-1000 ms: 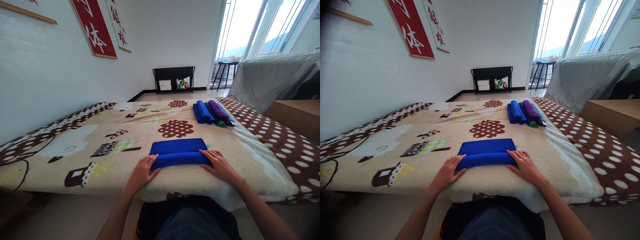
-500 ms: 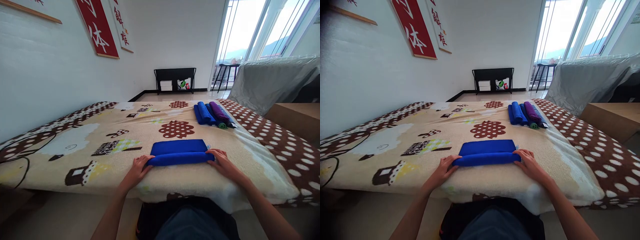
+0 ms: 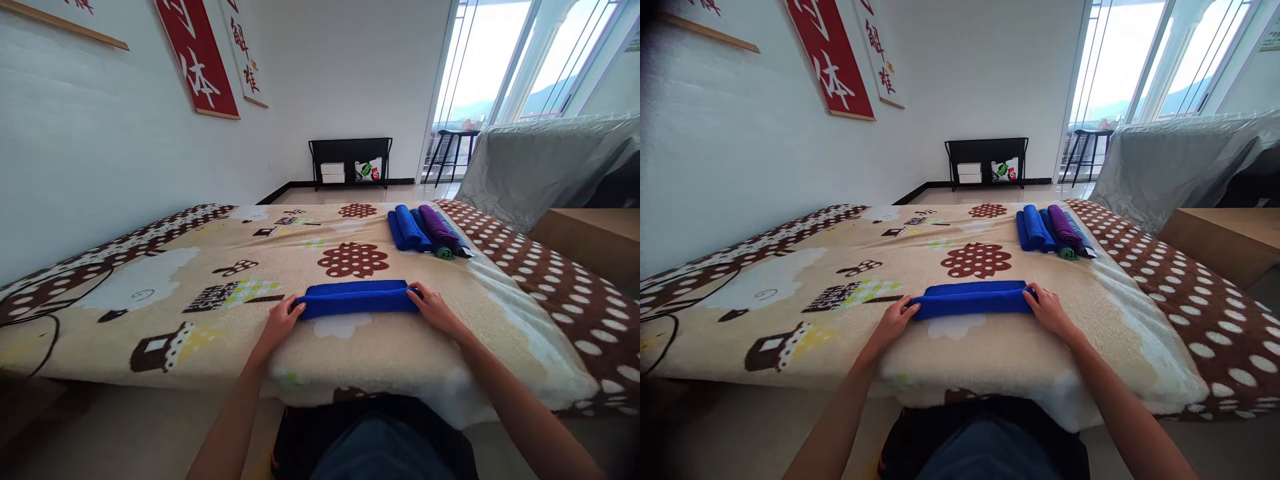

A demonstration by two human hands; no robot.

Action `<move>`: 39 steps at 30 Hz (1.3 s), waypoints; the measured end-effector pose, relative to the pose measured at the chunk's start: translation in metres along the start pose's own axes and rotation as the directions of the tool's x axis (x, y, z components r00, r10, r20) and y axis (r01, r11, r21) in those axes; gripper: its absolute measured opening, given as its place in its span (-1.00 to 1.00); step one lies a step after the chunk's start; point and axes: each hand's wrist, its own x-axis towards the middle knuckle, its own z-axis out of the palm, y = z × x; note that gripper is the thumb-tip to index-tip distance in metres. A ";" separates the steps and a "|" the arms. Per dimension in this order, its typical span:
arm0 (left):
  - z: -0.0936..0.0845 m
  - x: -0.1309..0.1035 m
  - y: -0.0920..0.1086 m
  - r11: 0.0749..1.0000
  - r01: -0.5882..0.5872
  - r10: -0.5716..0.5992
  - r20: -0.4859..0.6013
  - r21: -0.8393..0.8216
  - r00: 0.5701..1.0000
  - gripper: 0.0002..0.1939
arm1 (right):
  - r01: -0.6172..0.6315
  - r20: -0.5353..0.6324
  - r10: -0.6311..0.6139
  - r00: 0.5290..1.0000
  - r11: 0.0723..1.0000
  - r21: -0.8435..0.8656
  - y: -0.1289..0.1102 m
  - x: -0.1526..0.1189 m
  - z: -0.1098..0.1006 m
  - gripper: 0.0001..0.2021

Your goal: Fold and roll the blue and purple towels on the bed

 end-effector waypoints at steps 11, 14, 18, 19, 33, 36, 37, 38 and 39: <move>0.041 -0.012 0.064 0.811 -0.512 0.506 0.100 0.282 0.857 -0.33 | 0.408 0.017 -0.416 0.909 0.882 -0.234 -0.064 -0.016 0.005 -0.35; 0.053 -0.018 0.083 0.751 -0.583 0.547 0.202 0.310 0.813 -0.35 | 0.523 0.135 -0.506 0.852 0.834 -0.175 -0.089 -0.017 0.013 -0.35; 0.054 -0.020 0.087 0.767 -0.522 0.483 0.200 0.373 0.852 -0.42 | 0.468 0.129 -0.451 0.883 0.867 -0.172 -0.101 -0.015 0.015 -0.45; 0.051 -0.020 0.083 0.770 -0.510 0.470 0.200 0.384 0.860 -0.43 | 0.451 0.127 -0.434 0.892 0.877 -0.168 -0.097 -0.014 0.014 -0.45; 0.009 -0.019 0.020 0.894 -0.363 0.334 0.151 0.263 0.930 -0.54 | 0.299 0.072 -0.293 0.953 0.950 -0.095 -0.009 -0.030 -0.006 -0.49; 0.002 -0.017 0.015 0.921 -0.357 0.338 0.140 0.154 0.931 -0.57 | 0.273 0.053 -0.271 0.961 0.962 -0.030 -0.007 -0.030 -0.005 -0.54; -0.001 -0.018 0.013 0.929 -0.353 0.338 0.134 0.113 0.932 -0.58 | 0.270 0.050 -0.269 0.962 0.963 0.001 -0.008 -0.031 -0.007 -0.55; -0.004 -0.019 0.012 0.937 -0.341 0.330 0.126 0.073 0.935 -0.59 | 0.267 0.050 -0.269 0.962 0.963 0.038 -0.008 -0.032 -0.009 -0.57; -0.008 -0.022 0.011 0.947 -0.320 0.314 0.121 0.034 0.942 -0.59 | 0.259 0.050 -0.263 0.963 0.963 0.081 -0.009 -0.035 -0.012 -0.60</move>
